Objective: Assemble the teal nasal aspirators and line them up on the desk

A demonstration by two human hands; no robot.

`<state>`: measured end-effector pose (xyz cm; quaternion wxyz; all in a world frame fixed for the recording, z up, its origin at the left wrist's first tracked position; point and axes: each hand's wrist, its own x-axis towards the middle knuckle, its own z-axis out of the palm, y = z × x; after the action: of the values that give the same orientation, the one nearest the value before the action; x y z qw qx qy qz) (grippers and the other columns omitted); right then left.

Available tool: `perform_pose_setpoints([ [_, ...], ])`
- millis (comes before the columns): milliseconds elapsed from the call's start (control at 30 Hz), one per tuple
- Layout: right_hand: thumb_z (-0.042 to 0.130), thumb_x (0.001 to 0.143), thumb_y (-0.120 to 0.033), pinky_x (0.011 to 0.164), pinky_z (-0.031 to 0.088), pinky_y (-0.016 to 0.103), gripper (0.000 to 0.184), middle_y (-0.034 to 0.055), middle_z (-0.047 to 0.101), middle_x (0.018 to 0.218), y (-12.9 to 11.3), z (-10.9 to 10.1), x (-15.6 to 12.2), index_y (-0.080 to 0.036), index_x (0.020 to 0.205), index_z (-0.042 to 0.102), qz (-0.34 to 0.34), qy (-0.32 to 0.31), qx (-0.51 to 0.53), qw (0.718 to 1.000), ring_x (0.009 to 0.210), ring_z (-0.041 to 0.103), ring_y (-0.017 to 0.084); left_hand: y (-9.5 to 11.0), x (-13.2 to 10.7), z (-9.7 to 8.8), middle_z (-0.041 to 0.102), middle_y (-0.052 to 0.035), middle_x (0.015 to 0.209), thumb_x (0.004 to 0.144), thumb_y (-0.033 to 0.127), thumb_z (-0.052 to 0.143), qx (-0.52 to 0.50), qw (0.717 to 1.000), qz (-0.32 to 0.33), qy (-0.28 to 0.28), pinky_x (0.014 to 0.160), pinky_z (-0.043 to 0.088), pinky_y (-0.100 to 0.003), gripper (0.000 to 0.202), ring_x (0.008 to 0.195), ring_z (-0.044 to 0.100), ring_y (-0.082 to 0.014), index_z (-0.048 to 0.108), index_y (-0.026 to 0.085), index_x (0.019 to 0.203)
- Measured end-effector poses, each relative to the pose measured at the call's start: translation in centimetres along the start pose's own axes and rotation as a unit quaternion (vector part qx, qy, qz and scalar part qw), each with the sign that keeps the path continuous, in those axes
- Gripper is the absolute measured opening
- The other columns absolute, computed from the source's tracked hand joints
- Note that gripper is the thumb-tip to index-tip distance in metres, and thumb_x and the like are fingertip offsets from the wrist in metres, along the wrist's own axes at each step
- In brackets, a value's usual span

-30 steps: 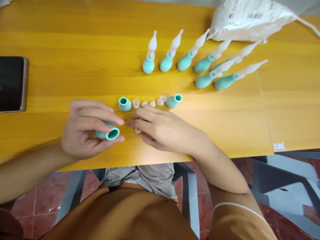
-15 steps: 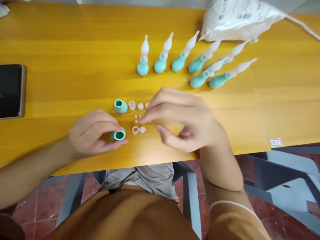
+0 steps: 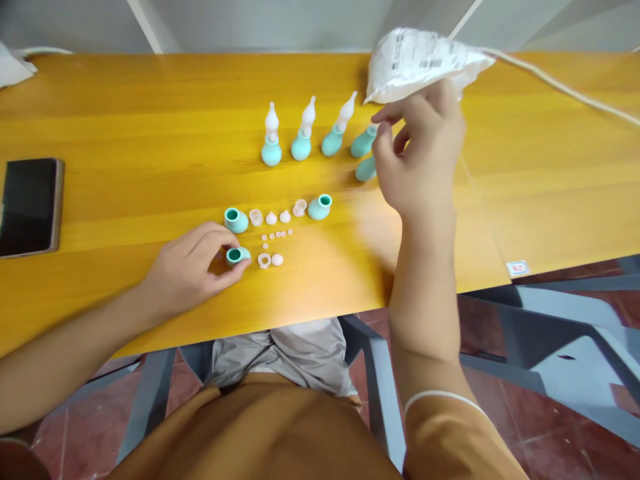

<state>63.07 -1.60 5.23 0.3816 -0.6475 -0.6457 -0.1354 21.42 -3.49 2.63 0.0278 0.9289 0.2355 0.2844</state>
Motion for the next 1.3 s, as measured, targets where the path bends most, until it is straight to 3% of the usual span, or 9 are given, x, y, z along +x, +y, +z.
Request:
perform_pose_setpoints([
  [67, 0.072, 0.100, -0.010, 0.075, 0.057, 0.042, 0.030, 0.0129, 0.078, 0.125, 0.1, 0.0, -0.1, -0.024, 0.120, 0.090, 0.000, -0.039, -0.014, 0.999, 0.075, 0.060, 0.019, 0.0, 0.0, 0.0, 0.085, -0.0084, 0.110, 0.119, 0.026, 0.071, 0.000, 1.000, -0.002, -0.004, 0.084, 0.067, -0.037, 0.005, 0.098, 0.086, -0.0256, 0.069, 0.022, 0.119],
  [167, 0.074, 0.101, -0.011, 0.082, 0.060, 0.045, 0.024, 0.0136, 0.079, 0.121, 0.2, 0.0, -0.2, -0.023, 0.116, 0.089, 0.002, -0.030, -0.043, 0.999, 0.083, 0.068, 0.023, -0.1, 0.0, -0.1, 0.086, -0.0087, 0.112, 0.121, 0.028, 0.070, 0.003, 1.000, -0.002, -0.005, 0.083, 0.067, -0.037, 0.006, 0.099, 0.086, -0.0257, 0.069, 0.021, 0.120],
  [300, 0.074, 0.104, -0.016, 0.103, 0.067, 0.054, 0.022, 0.0165, 0.081, 0.121, 0.8, 0.1, -0.4, -0.021, 0.119, 0.089, -0.004, -0.016, -0.056, 0.998, 0.115, 0.082, 0.034, 0.0, 0.0, -0.2, 0.086, -0.0080, 0.112, 0.121, 0.029, 0.070, 0.006, 1.000, -0.005, -0.004, 0.084, 0.066, -0.037, 0.007, 0.100, 0.087, -0.0255, 0.069, 0.022, 0.119],
  [567, 0.077, 0.104, -0.022, 0.118, 0.068, 0.057, 0.027, 0.0185, 0.078, 0.132, 1.6, 0.6, -0.7, -0.017, 0.130, 0.084, 0.056, -0.064, -0.107, 0.991, 0.140, 0.082, 0.038, -0.1, 0.0, 0.1, 0.085, -0.0104, 0.113, 0.121, 0.029, 0.070, -0.040, 0.999, -0.016, -0.023, 0.091, 0.069, -0.040, 0.009, 0.105, 0.086, -0.0284, 0.070, 0.021, 0.119],
  [700, 0.077, 0.105, -0.026, 0.117, 0.067, 0.057, 0.029, 0.0179, 0.078, 0.135, 1.8, 0.8, -0.8, -0.019, 0.132, 0.083, 0.077, -0.077, -0.123, 0.986, 0.133, 0.084, 0.036, -0.3, -0.1, 0.1, 0.084, -0.0091, 0.112, 0.124, 0.032, 0.069, -0.050, 0.998, -0.010, -0.028, 0.091, 0.068, -0.039, 0.011, 0.105, 0.085, -0.0268, 0.069, 0.022, 0.119],
  [833, 0.082, 0.102, -0.023, 0.118, 0.064, 0.057, 0.028, 0.0182, 0.079, 0.133, 2.5, 1.1, -0.8, -0.020, 0.130, 0.083, 0.074, -0.058, -0.139, 0.986, 0.129, 0.080, 0.036, -0.6, 0.1, -0.1, 0.085, -0.0073, 0.110, 0.120, 0.029, 0.075, -0.061, 0.998, -0.004, 0.008, 0.085, 0.067, -0.038, 0.008, 0.099, 0.085, -0.0247, 0.069, 0.024, 0.120],
  [1100, 0.068, 0.097, -0.012, 0.093, 0.061, 0.049, 0.028, 0.0132, 0.071, 0.130, 0.9, 1.0, -0.5, -0.022, 0.121, 0.079, 0.034, 0.065, -0.055, 0.996, 0.104, 0.077, 0.028, -1.2, 0.4, -0.7, 0.085, -0.0024, 0.101, 0.116, 0.032, 0.080, -0.064, 0.997, -0.036, 0.027, 0.081, 0.066, -0.044, 0.011, 0.089, 0.082, -0.0238, 0.070, 0.029, 0.111],
  [1200, 0.065, 0.103, -0.016, 0.092, 0.060, 0.052, 0.022, 0.0122, 0.071, 0.119, -0.7, 0.8, -0.8, -0.023, 0.117, 0.081, 0.009, 0.087, -0.017, 0.996, 0.098, 0.073, 0.029, -2.8, 0.5, -1.1, 0.083, 0.0005, 0.098, 0.113, 0.036, 0.084, -0.079, 0.993, -0.008, 0.087, 0.074, 0.064, -0.042, 0.017, 0.079, 0.076, -0.0193, 0.068, 0.030, 0.113],
  [1300, 0.063, 0.116, -0.035, 0.094, 0.062, 0.056, 0.019, 0.0120, 0.073, 0.109, -2.0, 0.1, -1.0, -0.029, 0.116, 0.082, -0.044, 0.016, 0.065, 0.997, 0.095, 0.071, 0.032, -5.3, 0.8, -1.0, 0.076, 0.0030, 0.089, 0.112, 0.046, 0.081, -0.068, 0.982, 0.000, 0.176, 0.068, 0.061, -0.039, 0.024, 0.070, 0.066, -0.0159, 0.065, 0.029, 0.106],
])
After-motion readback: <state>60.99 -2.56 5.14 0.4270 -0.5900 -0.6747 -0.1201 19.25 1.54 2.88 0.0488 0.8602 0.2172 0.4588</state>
